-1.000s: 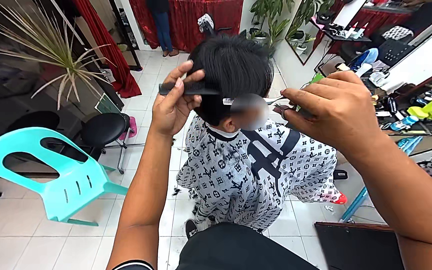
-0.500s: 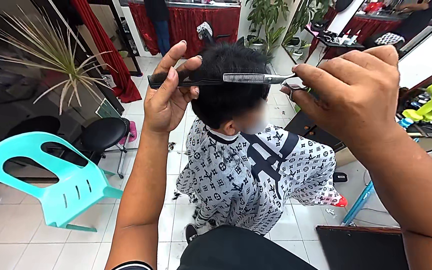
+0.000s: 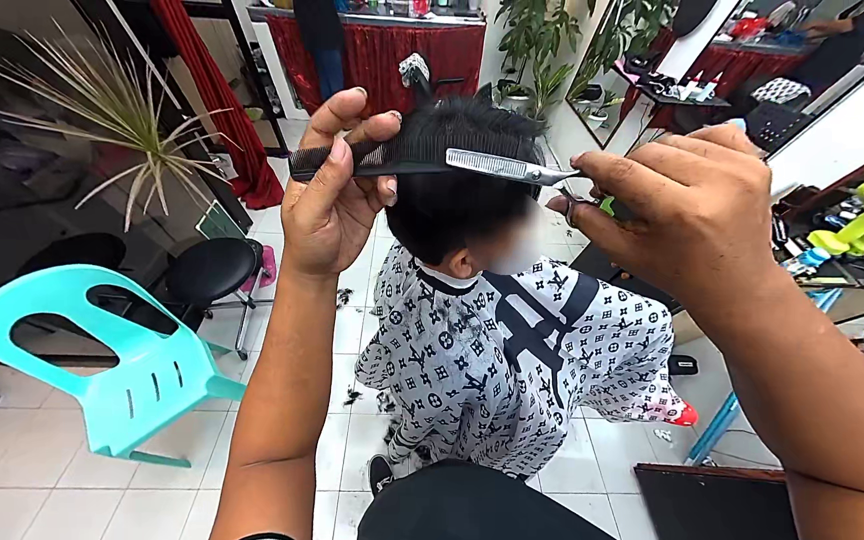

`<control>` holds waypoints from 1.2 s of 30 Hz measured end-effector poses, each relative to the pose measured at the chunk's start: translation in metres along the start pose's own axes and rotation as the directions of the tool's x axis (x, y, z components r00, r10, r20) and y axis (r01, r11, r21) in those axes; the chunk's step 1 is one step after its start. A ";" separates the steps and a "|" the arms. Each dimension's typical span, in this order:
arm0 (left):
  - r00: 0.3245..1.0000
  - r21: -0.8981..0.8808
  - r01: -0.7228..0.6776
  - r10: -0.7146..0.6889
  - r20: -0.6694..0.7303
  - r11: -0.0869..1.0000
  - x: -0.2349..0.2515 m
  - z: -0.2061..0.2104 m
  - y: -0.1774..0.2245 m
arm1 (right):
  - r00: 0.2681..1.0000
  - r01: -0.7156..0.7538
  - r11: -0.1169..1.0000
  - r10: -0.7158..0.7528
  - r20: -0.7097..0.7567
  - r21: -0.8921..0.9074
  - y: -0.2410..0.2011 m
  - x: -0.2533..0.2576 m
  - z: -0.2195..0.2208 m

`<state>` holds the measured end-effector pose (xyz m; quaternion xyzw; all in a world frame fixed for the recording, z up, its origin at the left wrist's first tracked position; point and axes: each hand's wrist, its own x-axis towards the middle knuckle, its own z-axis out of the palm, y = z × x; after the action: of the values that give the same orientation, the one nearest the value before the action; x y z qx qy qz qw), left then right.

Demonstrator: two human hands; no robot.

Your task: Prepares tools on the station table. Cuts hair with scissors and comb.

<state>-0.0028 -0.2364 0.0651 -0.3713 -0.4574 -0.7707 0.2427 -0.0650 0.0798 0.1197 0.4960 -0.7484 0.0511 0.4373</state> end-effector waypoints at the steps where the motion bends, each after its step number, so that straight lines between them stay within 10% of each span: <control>1: 1.000 -0.021 -0.019 0.018 -0.026 1.000 0.003 0.003 0.002 | 0.999 -0.030 0.999 0.030 -0.012 0.031 0.000 -0.001 -0.001; 4: 0.971 -0.044 0.014 -0.024 -0.239 0.999 0.013 0.014 0.005 | 0.992 -0.125 0.987 0.124 0.012 0.102 0.002 -0.006 -0.005; 10: 0.779 0.126 0.515 -0.401 -0.482 0.848 -0.026 0.007 -0.026 | 0.975 -0.223 0.971 0.222 0.018 0.087 0.012 -0.023 -0.009; 16: 0.905 -0.108 0.362 -0.377 -0.196 0.926 -0.097 -0.030 -0.066 | 0.991 -0.110 0.993 0.113 0.074 -0.036 0.017 -0.036 0.003; 36: 0.999 -0.035 0.035 -0.035 0.000 0.999 -0.016 -0.020 -0.020 | 0.993 -0.003 0.990 0.019 0.113 -0.141 -0.005 0.007 -0.003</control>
<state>-0.0145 -0.2442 0.0352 -0.3671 -0.4501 -0.7829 0.2231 -0.0597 0.0742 0.1247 0.4620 -0.7764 -0.0278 0.4276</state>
